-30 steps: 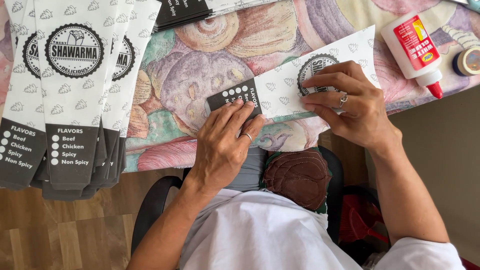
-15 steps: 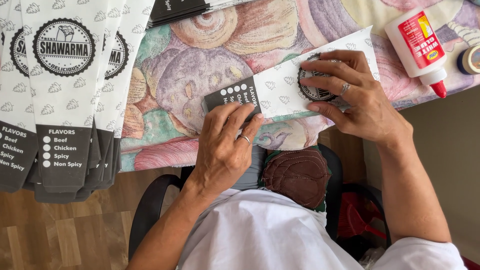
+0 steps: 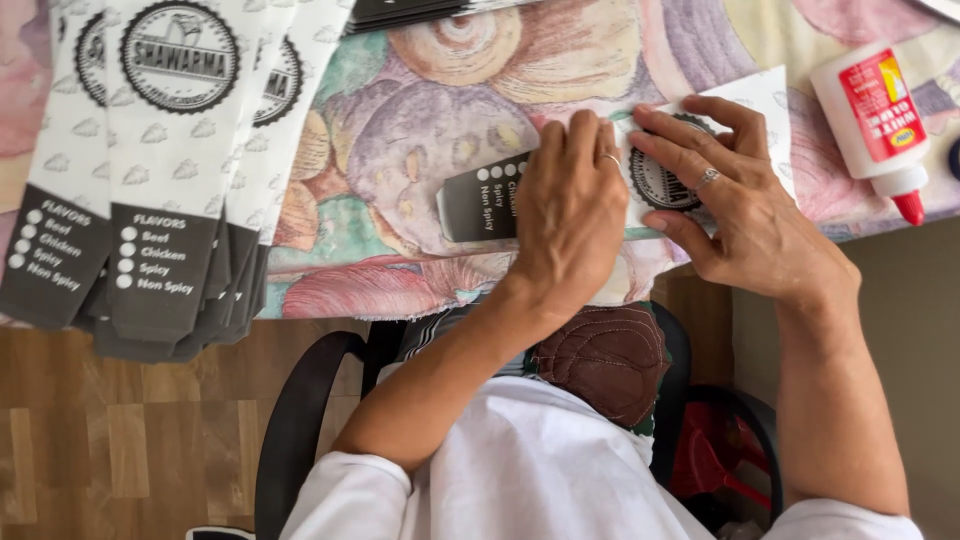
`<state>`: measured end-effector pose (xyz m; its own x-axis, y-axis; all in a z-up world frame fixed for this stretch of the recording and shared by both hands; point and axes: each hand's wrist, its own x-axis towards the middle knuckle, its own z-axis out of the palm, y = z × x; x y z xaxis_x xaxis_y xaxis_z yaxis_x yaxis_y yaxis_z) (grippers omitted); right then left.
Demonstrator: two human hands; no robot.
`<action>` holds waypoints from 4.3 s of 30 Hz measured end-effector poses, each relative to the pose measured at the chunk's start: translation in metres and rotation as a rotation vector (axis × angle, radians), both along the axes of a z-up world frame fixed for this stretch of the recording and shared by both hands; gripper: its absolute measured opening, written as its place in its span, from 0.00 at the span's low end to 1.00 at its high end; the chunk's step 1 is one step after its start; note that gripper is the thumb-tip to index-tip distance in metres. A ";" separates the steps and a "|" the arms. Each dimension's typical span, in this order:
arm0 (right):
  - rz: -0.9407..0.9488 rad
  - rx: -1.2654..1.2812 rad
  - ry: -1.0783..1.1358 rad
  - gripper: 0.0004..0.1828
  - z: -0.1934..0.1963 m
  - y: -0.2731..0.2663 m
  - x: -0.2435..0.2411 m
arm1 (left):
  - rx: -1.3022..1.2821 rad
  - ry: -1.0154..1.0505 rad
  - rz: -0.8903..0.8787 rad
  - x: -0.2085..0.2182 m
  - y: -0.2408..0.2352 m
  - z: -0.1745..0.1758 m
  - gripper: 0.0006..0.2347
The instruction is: The person repeatedly applies white glue to the edge of a printed paper wrapper and presses it to seal. They handle multiple identical wrappers, applying glue and smoothing each one, then stacking the finished units on the table.
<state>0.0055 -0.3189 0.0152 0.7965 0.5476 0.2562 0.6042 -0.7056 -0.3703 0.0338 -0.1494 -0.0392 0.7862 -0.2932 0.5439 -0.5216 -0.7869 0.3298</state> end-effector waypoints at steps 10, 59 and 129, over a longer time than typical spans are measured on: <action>-0.001 0.035 -0.017 0.31 -0.002 -0.003 0.000 | -0.067 0.054 -0.049 -0.020 0.072 0.010 0.11; -0.405 -0.188 -0.310 0.40 -0.026 -0.029 -0.012 | -0.024 0.042 -0.199 -0.024 0.094 0.007 0.20; -1.147 0.842 0.233 0.20 -0.022 -0.136 -0.091 | -0.008 0.033 -0.420 0.005 0.102 0.046 0.05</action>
<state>-0.0852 -0.4546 -0.0063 0.7539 -0.6567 -0.0203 -0.2668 -0.2778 -0.9228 0.0385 -0.0473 0.0073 0.6161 -0.5879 0.5242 -0.7857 -0.5056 0.3564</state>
